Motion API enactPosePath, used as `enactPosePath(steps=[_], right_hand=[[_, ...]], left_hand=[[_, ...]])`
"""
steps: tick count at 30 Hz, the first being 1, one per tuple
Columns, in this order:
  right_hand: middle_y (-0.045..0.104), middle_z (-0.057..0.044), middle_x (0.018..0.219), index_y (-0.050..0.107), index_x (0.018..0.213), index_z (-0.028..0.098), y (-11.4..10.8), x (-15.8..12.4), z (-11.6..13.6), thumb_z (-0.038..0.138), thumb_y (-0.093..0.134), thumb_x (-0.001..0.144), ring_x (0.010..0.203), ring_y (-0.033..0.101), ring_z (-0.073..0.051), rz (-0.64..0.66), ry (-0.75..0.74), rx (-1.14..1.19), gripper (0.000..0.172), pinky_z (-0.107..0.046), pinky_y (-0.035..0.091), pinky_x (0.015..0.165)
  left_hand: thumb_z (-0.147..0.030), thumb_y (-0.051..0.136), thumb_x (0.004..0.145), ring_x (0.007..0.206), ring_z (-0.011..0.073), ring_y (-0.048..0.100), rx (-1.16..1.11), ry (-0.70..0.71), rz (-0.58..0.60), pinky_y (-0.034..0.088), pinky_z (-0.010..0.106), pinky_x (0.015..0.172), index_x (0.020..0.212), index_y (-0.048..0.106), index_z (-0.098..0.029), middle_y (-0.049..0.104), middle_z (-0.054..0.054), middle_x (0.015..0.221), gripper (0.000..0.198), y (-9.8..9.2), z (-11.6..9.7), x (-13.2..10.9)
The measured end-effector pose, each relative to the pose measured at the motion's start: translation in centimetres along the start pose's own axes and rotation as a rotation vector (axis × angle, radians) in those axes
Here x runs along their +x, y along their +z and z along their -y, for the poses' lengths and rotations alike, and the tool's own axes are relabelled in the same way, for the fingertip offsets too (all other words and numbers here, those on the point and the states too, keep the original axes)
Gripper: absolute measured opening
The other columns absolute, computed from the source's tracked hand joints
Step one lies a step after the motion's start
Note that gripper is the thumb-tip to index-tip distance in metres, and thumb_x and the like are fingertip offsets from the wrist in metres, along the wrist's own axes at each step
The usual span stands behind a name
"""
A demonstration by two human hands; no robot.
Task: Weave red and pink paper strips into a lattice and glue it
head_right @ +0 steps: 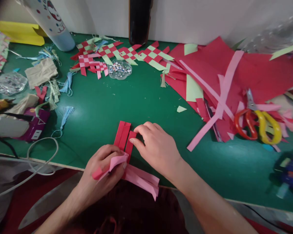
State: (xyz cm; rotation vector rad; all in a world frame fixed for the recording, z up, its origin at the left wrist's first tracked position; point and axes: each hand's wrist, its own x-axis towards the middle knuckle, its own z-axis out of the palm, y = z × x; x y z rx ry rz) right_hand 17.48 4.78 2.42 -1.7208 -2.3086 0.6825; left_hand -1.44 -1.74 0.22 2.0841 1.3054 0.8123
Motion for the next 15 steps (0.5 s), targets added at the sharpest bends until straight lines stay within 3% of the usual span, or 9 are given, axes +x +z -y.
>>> enactPosePath(steps=[6, 11, 15], right_hand=[[0.071, -0.002, 0.098, 0.056, 0.082, 0.024, -0.4, -2.0, 0.1, 0.023, 0.055, 0.089, 0.087, 0.067, -0.017, -0.024, -0.064, 0.242, 0.007, -0.031, 0.053, 0.076], [0.073, -0.005, 0.111, 0.054, 0.086, 0.026, 0.1, -5.9, -0.4, 0.021, 0.055, 0.088, 0.1, 0.07, -0.019, -0.045, -0.096, 0.397, 0.006, -0.033, 0.056, 0.085], [0.072, -0.004, 0.117, 0.05, 0.088, 0.026, 1.2, -7.9, -0.8, 0.012, 0.055, 0.08, 0.112, 0.066, -0.022, -0.02, -0.199, 0.468, 0.018, -0.036, 0.057, 0.09]], left_hand=[[-0.01, 0.05, 0.093, 0.089, 0.0165, 0.06, 0.017, 0.041, 0.02, 0.052, 0.033, 0.082, 0.095, 0.061, -0.019, 0.064, 0.005, 0.094, 0.014, -0.1, 0.2, -0.1], [-0.007, 0.05, 0.092, 0.09, 0.0165, 0.06, 0.007, 0.049, 0.034, 0.05, 0.033, 0.084, 0.099, 0.06, -0.018, 0.065, 0.005, 0.094, 0.017, -0.1, 0.2, -0.2], [-0.008, 0.051, 0.093, 0.088, 0.016, 0.06, -0.013, 0.044, 0.006, 0.05, 0.032, 0.083, 0.099, 0.06, -0.018, 0.065, 0.004, 0.093, 0.014, -0.2, 0.1, -0.1]])
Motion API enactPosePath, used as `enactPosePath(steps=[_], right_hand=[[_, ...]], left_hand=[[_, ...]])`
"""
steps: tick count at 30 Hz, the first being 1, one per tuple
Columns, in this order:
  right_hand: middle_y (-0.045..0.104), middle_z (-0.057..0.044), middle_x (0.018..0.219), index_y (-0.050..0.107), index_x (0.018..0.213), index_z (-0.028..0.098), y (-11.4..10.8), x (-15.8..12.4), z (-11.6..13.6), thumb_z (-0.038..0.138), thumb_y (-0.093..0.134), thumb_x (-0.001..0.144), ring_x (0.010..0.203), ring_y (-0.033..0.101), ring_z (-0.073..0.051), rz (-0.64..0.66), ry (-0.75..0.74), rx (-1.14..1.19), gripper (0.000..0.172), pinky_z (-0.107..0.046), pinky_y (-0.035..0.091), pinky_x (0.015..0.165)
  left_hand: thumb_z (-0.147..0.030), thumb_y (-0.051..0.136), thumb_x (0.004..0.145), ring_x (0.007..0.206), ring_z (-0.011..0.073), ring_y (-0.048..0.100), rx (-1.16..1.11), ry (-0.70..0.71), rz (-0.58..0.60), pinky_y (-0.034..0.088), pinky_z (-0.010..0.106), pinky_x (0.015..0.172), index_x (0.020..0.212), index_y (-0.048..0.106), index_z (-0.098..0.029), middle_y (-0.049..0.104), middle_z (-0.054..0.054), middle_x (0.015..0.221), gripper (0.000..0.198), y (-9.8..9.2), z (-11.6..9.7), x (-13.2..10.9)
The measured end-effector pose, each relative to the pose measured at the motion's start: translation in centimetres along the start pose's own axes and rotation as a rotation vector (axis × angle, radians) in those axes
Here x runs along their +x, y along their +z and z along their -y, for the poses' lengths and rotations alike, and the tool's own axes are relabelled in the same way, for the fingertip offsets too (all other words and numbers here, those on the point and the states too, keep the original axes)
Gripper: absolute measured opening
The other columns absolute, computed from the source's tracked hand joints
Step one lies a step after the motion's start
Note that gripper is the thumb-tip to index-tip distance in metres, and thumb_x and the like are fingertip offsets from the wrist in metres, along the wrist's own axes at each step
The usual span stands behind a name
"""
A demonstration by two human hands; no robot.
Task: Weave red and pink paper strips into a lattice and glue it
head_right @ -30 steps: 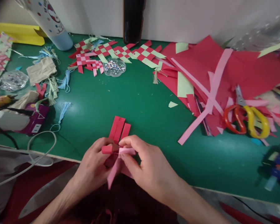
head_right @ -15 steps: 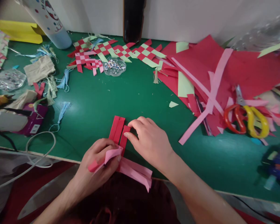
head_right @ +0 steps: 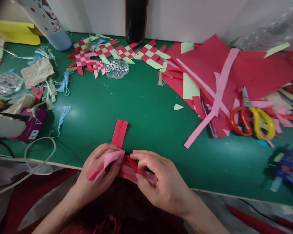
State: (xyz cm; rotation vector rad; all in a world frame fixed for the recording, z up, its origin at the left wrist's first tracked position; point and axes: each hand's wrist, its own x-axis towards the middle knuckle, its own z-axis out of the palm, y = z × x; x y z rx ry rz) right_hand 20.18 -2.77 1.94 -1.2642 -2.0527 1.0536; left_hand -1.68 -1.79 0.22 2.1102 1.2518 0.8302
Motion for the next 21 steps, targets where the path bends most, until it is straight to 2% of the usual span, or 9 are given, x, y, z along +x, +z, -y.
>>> enactPosePath(steps=[4, 9, 13, 18, 21], right_hand=[[0.072, -0.003, 0.114, 0.05, 0.09, 0.026, 0.5, -0.3, -0.4, 0.009, 0.056, 0.076, 0.117, 0.064, -0.022, 0.016, -0.081, -0.009, 0.023, -0.037, 0.056, 0.093], [0.075, -0.004, 0.103, 0.055, 0.089, 0.024, 1.1, 0.2, -0.4, 0.012, 0.057, 0.081, 0.101, 0.07, -0.019, -0.055, -0.301, -0.106, 0.014, -0.035, 0.056, 0.089], [0.076, -0.003, 0.096, 0.061, 0.089, 0.022, 1.6, 0.1, -0.5, 0.012, 0.055, 0.082, 0.087, 0.068, -0.017, -0.124, -0.369, -0.234, 0.013, -0.033, 0.055, 0.078], [0.076, -0.006, 0.098, 0.062, 0.088, 0.018, 1.6, -0.4, 0.2, 0.009, 0.053, 0.087, 0.094, 0.069, -0.016, -0.15, -0.504, -0.395, 0.012, -0.029, 0.053, 0.083], [0.076, -0.006, 0.101, 0.064, 0.088, 0.017, 1.5, -0.7, 0.9, 0.01, 0.052, 0.091, 0.091, 0.068, -0.015, -0.151, -0.551, -0.439, 0.015, -0.029, 0.052, 0.078]], left_hand=[[-0.009, 0.05, 0.094, 0.087, 0.0164, 0.059, -0.008, -0.002, -0.008, 0.05, 0.032, 0.081, 0.096, 0.059, -0.017, 0.064, 0.005, 0.092, 0.012, 0.0, 0.0, 0.0], [-0.012, 0.048, 0.096, 0.081, 0.0171, 0.056, 0.052, -0.032, 0.018, 0.049, 0.03, 0.075, 0.088, 0.058, -0.018, 0.06, 0.005, 0.089, 0.014, 0.0, 0.2, -0.3], [-0.012, 0.045, 0.097, 0.082, 0.0175, 0.055, 0.067, -0.004, 0.039, 0.048, 0.03, 0.074, 0.09, 0.058, -0.018, 0.06, 0.006, 0.091, 0.016, -0.1, 0.2, -0.3], [-0.013, 0.04, 0.098, 0.077, 0.0186, 0.053, 0.138, 0.017, 0.038, 0.046, 0.031, 0.07, 0.088, 0.056, -0.019, 0.058, 0.005, 0.084, 0.02, 0.0, 0.2, -0.2], [-0.014, 0.037, 0.098, 0.074, 0.0201, 0.05, 0.182, 0.048, 0.055, 0.044, 0.033, 0.067, 0.085, 0.056, -0.019, 0.058, 0.005, 0.079, 0.023, 0.2, 0.3, -0.2]])
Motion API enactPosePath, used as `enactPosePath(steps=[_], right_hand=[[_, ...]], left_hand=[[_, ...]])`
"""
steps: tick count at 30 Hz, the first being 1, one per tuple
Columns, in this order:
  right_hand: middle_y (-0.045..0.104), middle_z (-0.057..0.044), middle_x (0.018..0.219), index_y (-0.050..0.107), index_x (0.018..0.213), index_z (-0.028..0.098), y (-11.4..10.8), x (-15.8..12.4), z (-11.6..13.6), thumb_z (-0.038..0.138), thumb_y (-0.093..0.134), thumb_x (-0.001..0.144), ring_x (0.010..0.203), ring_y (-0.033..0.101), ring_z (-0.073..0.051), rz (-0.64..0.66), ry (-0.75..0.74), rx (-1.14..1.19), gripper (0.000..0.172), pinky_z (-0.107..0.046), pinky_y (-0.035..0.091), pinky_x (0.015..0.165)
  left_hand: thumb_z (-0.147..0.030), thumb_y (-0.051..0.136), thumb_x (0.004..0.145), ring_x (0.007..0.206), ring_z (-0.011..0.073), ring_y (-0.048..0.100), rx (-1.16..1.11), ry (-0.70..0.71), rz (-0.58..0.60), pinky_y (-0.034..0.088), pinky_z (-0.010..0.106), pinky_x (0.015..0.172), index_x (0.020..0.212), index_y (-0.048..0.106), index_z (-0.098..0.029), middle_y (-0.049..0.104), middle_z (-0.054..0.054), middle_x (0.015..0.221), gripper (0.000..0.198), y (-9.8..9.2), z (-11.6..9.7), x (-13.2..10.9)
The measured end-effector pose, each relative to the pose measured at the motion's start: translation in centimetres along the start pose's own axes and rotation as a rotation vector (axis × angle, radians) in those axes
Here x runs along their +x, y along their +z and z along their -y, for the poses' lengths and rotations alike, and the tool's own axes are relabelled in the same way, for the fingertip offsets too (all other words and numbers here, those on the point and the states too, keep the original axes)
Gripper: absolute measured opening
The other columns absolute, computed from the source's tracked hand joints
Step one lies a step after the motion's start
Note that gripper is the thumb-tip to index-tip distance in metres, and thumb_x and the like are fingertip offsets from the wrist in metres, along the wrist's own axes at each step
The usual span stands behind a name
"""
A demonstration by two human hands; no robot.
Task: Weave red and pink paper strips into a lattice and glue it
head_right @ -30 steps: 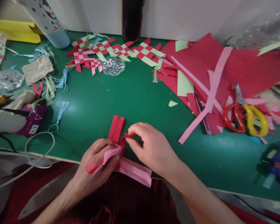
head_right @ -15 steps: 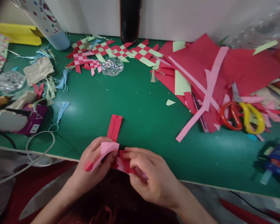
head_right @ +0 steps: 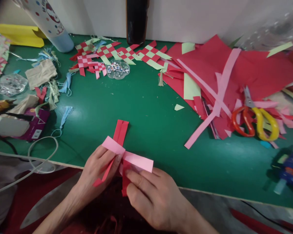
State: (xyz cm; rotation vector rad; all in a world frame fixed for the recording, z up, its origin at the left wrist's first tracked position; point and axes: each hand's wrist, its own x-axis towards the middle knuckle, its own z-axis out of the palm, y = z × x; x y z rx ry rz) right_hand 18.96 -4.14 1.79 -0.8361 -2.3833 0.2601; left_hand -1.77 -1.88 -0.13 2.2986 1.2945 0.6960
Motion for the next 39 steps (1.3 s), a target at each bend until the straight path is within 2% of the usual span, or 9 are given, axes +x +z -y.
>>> enactPosePath(steps=[4, 8, 11, 14, 20, 26, 29, 34, 39], right_hand=[[0.075, -0.004, 0.107, 0.066, 0.093, 0.018, -0.4, 0.4, 0.3, 0.014, 0.047, 0.095, 0.087, 0.063, -0.016, 0.031, -0.033, -0.056, 0.02, -0.03, 0.051, 0.075], [0.071, -0.008, 0.12, 0.064, 0.09, 0.018, -0.4, 1.0, 0.0, 0.011, 0.047, 0.093, 0.096, 0.061, -0.021, 0.087, 0.071, -0.181, 0.02, -0.036, 0.049, 0.08], [0.074, -0.01, 0.109, 0.061, 0.09, 0.017, -0.4, 1.4, -0.4, 0.009, 0.05, 0.091, 0.083, 0.064, -0.02, 0.115, 0.188, -0.19, 0.014, -0.035, 0.049, 0.071], [0.075, -0.007, 0.098, 0.059, 0.099, 0.017, -0.8, 1.9, -0.8, 0.013, 0.052, 0.093, 0.071, 0.063, -0.016, 0.098, 0.277, -0.07, 0.01, -0.032, 0.05, 0.065], [0.073, -0.005, 0.114, 0.058, 0.091, 0.02, -1.7, 3.1, -1.1, 0.012, 0.056, 0.087, 0.102, 0.062, -0.023, 0.101, 0.14, 0.034, 0.009, -0.039, 0.048, 0.087], [0.073, -0.006, 0.089, 0.058, 0.089, 0.016, -1.3, 3.1, -1.6, 0.009, 0.05, 0.09, 0.086, 0.065, -0.019, 0.179, 0.195, 0.071, 0.011, -0.04, 0.044, 0.085], [0.071, -0.004, 0.085, 0.058, 0.092, 0.018, -1.4, 2.9, -1.8, 0.014, 0.048, 0.094, 0.081, 0.065, -0.018, 0.174, 0.298, 0.022, 0.011, -0.037, 0.046, 0.08], [0.07, -0.001, 0.076, 0.058, 0.094, 0.021, -0.7, 2.9, -2.4, 0.026, 0.048, 0.098, 0.067, 0.065, -0.015, 0.112, 0.451, -0.068, 0.012, -0.028, 0.047, 0.062], [0.07, -0.003, 0.076, 0.059, 0.085, 0.02, 1.1, 3.4, -3.4, 0.029, 0.048, 0.099, 0.07, 0.065, -0.016, 0.101, 0.426, -0.226, 0.02, -0.028, 0.044, 0.062]], left_hand=[[-0.014, 0.039, 0.098, 0.073, 0.0193, 0.05, -0.041, -0.034, -0.013, 0.044, 0.032, 0.066, 0.084, 0.056, -0.018, 0.057, 0.005, 0.08, 0.022, -0.1, -0.1, 0.0], [-0.015, 0.041, 0.098, 0.076, 0.0188, 0.053, -0.067, -0.05, -0.02, 0.046, 0.031, 0.067, 0.089, 0.058, -0.018, 0.058, 0.006, 0.084, 0.019, -0.2, -0.3, 0.1], [-0.015, 0.04, 0.099, 0.075, 0.0184, 0.054, -0.049, -0.027, -0.061, 0.046, 0.031, 0.069, 0.088, 0.057, -0.019, 0.059, 0.005, 0.085, 0.02, -0.1, -0.2, 0.1], [-0.015, 0.041, 0.099, 0.076, 0.0187, 0.054, -0.051, -0.026, -0.059, 0.046, 0.032, 0.07, 0.089, 0.056, -0.02, 0.058, 0.005, 0.086, 0.018, 0.2, 0.0, 0.0], [-0.012, 0.042, 0.096, 0.076, 0.0191, 0.051, -0.076, -0.038, -0.031, 0.044, 0.031, 0.067, 0.091, 0.055, -0.018, 0.057, 0.005, 0.085, 0.015, 0.2, 0.2, -0.3], [-0.01, 0.043, 0.095, 0.074, 0.0189, 0.051, -0.062, -0.026, -0.063, 0.045, 0.031, 0.067, 0.087, 0.054, -0.018, 0.056, 0.005, 0.082, 0.016, 0.1, 0.1, -0.3], [-0.01, 0.044, 0.095, 0.074, 0.0186, 0.052, -0.067, -0.018, -0.078, 0.046, 0.031, 0.067, 0.088, 0.056, -0.017, 0.057, 0.005, 0.081, 0.016, 0.1, 0.1, -0.1], [-0.01, 0.045, 0.096, 0.079, 0.0186, 0.054, -0.063, -0.008, -0.067, 0.049, 0.032, 0.072, 0.099, 0.059, -0.017, 0.061, 0.006, 0.088, 0.016, 0.0, 0.1, 0.0], [-0.009, 0.048, 0.094, 0.083, 0.0185, 0.055, -0.062, 0.028, -0.08, 0.051, 0.033, 0.075, 0.101, 0.06, -0.016, 0.061, 0.007, 0.092, 0.015, 0.0, 0.4, -0.2]])
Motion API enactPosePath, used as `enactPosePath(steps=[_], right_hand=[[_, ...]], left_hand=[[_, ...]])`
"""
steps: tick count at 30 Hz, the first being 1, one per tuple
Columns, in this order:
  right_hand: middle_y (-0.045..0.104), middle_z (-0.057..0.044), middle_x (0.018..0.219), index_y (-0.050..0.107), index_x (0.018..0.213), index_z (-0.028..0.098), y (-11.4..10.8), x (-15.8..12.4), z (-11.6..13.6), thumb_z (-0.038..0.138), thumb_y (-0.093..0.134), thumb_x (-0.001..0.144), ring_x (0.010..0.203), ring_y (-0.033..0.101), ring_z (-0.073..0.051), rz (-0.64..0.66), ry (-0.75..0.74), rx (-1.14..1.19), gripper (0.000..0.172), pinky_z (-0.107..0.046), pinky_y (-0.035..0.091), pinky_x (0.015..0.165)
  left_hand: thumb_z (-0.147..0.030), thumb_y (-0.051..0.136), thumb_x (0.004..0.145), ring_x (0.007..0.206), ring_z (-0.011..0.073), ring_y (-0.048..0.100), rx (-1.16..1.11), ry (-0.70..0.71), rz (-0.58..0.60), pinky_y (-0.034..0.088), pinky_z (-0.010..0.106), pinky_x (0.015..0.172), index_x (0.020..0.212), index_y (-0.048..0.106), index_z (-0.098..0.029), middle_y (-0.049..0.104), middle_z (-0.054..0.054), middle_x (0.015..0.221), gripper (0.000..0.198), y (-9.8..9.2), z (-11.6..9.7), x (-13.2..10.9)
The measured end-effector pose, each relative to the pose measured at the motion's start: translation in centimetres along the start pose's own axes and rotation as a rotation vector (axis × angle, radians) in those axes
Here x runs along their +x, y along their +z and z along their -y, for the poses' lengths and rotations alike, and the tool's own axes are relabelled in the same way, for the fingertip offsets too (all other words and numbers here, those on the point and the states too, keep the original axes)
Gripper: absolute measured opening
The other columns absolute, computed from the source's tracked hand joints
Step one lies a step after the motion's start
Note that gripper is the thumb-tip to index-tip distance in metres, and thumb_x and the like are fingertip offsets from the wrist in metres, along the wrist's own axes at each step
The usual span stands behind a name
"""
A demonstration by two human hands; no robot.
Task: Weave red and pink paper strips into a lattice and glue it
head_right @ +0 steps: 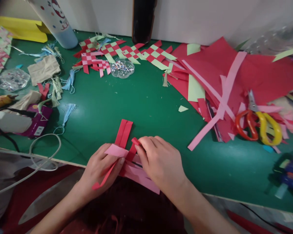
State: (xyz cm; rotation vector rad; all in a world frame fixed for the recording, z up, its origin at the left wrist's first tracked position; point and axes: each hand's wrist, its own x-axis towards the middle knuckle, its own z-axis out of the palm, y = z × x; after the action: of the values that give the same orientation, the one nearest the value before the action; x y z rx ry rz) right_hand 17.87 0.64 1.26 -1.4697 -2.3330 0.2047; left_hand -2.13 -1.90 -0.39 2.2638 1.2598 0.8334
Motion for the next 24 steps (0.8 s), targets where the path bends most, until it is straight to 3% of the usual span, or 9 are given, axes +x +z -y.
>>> enactPosePath(steps=[5, 9, 12, 17, 19, 21, 24], right_hand=[[0.066, 0.001, 0.07, 0.056, 0.08, 0.021, 0.7, 1.0, 0.2, 0.031, 0.047, 0.098, 0.062, 0.062, -0.012, 0.063, 0.024, 0.045, 0.023, -0.025, 0.04, 0.055], [0.069, 0.002, 0.073, 0.059, 0.098, 0.02, 0.4, 1.7, -0.6, 0.029, 0.054, 0.094, 0.061, 0.066, -0.013, 0.106, 0.133, 0.144, 0.011, -0.024, 0.043, 0.051], [0.074, -0.002, 0.085, 0.058, 0.115, 0.019, -0.3, 1.9, -2.1, 0.029, 0.05, 0.096, 0.071, 0.07, -0.015, 0.064, 0.232, 0.221, 0.023, -0.025, 0.051, 0.059], [0.074, -0.008, 0.101, 0.061, 0.115, 0.02, -2.1, 0.3, -3.7, 0.031, 0.05, 0.097, 0.079, 0.071, -0.018, -0.114, 0.339, 0.143, 0.024, -0.031, 0.058, 0.069], [0.072, -0.009, 0.105, 0.062, 0.113, 0.021, -2.7, -0.7, -3.1, 0.023, 0.051, 0.096, 0.09, 0.07, -0.021, -0.211, 0.252, 0.084, 0.021, -0.034, 0.058, 0.079], [0.071, -0.009, 0.107, 0.063, 0.112, 0.02, -2.9, -1.8, -1.8, 0.013, 0.052, 0.092, 0.102, 0.068, -0.021, -0.254, 0.073, 0.084, 0.023, -0.036, 0.056, 0.089], [0.071, -0.009, 0.113, 0.063, 0.116, 0.017, -2.1, -3.3, 0.5, 0.009, 0.055, 0.089, 0.115, 0.063, -0.022, -0.144, -0.218, 0.138, 0.029, -0.038, 0.053, 0.097]], left_hand=[[-0.016, 0.059, 0.088, 0.088, 0.0196, 0.058, -0.058, -0.006, 0.017, 0.053, 0.035, 0.078, 0.1, 0.059, -0.016, 0.062, 0.008, 0.098, 0.012, 0.0, 0.0, -0.1], [-0.023, 0.068, 0.08, 0.094, 0.0226, 0.059, -0.045, -0.045, 0.116, 0.054, 0.038, 0.082, 0.112, 0.057, -0.019, 0.062, 0.008, 0.106, 0.033, -0.3, -0.3, 0.0], [-0.029, 0.069, 0.08, 0.094, 0.025, 0.059, 0.015, -0.053, 0.112, 0.055, 0.042, 0.082, 0.123, 0.051, -0.016, 0.063, 0.011, 0.107, 0.049, -0.3, -0.4, 0.0], [-0.032, 0.068, 0.083, 0.099, 0.0271, 0.059, 0.075, -0.072, 0.088, 0.055, 0.044, 0.085, 0.132, 0.043, -0.013, 0.062, 0.015, 0.112, 0.058, 0.1, -0.4, -0.4], [-0.029, 0.067, 0.082, 0.103, 0.0273, 0.058, 0.068, -0.089, 0.072, 0.054, 0.044, 0.088, 0.139, 0.036, -0.013, 0.06, 0.016, 0.118, 0.066, 0.2, -0.4, -0.5], [-0.025, 0.066, 0.082, 0.106, 0.0269, 0.058, 0.046, -0.114, 0.064, 0.054, 0.043, 0.088, 0.142, 0.032, -0.014, 0.06, 0.015, 0.119, 0.07, 0.3, -0.3, -0.5], [-0.015, 0.058, 0.083, 0.103, 0.0235, 0.059, -0.031, -0.15, 0.052, 0.055, 0.039, 0.085, 0.137, 0.037, -0.017, 0.06, 0.012, 0.114, 0.058, 0.2, -0.3, -0.4]])
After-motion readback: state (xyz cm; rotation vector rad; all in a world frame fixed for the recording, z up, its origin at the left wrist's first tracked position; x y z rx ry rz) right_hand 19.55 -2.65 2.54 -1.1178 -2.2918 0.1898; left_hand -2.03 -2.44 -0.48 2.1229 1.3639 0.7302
